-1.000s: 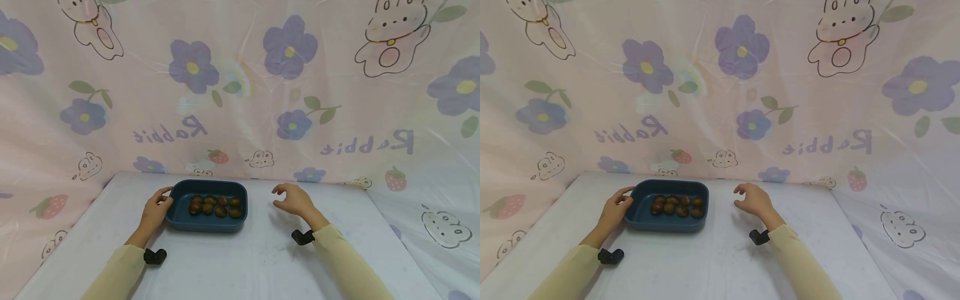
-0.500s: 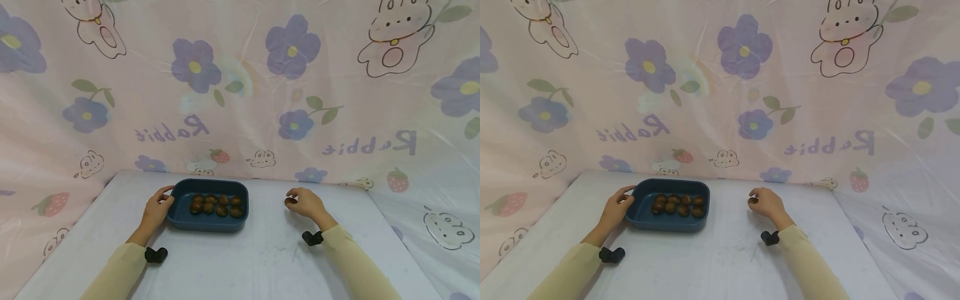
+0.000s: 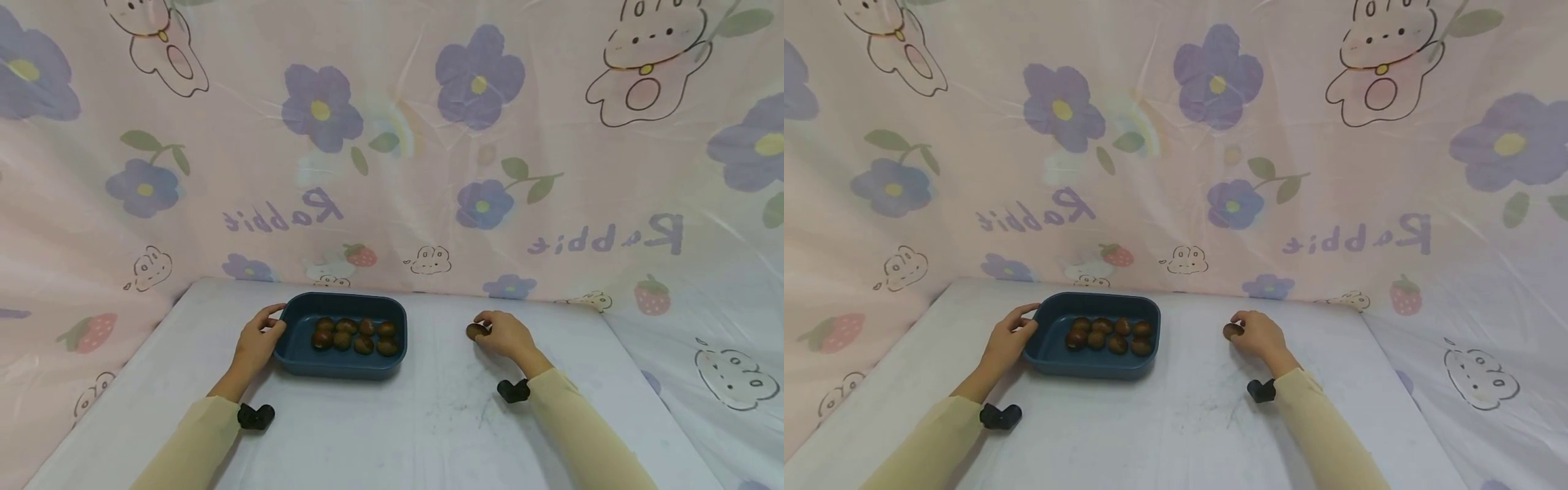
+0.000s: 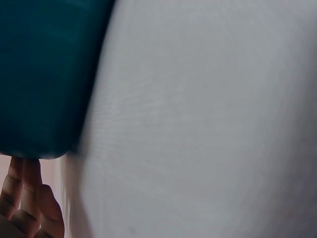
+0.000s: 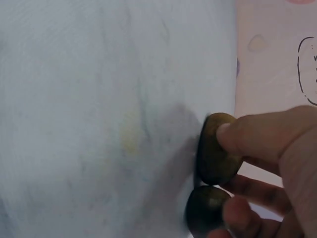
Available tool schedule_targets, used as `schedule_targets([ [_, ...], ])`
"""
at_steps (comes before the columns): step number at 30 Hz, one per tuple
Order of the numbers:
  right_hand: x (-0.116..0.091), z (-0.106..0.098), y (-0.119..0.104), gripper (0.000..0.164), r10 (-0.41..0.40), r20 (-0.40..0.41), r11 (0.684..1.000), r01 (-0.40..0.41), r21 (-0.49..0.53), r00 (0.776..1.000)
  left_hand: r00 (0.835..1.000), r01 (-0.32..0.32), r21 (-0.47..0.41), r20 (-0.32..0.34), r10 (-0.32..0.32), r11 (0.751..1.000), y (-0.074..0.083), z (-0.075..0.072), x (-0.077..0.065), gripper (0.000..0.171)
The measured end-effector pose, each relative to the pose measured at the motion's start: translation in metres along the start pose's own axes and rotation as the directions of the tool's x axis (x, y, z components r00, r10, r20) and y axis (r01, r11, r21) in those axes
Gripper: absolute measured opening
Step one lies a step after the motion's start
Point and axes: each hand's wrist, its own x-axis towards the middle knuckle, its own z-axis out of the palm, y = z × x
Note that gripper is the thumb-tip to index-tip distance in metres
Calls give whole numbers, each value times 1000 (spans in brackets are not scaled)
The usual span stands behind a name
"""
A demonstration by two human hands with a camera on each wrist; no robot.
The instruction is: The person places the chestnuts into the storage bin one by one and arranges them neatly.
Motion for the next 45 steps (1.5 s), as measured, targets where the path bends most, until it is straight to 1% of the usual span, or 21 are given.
schedule_targets([
  [8,0,3,2,35,-3,10,1000,3,5,1000,1000,0,3,-3,0,1000,-2,2,-1,45],
  [13,-1,4,3,35,-13,0,1000,13,5,1000,1000,-5,6,-7,5,1000,-3,2,-1,45],
  [23,-1,8,2,35,1,-23,999,0,45,1000,1000,-12,-14,15,13,1000,-3,1,1,45],
  [31,-2,6,-8,35,-5,-47,997,9,77,999,1000,-17,-1,5,17,1000,-6,2,2,46],
  [38,-4,0,-23,35,-53,-88,992,63,107,995,1000,-20,0,3,20,1000,-5,0,1,46],
  [45,-5,-4,-36,35,-88,-106,988,101,118,990,1000,-13,-6,9,13,1000,-3,0,0,46],
])
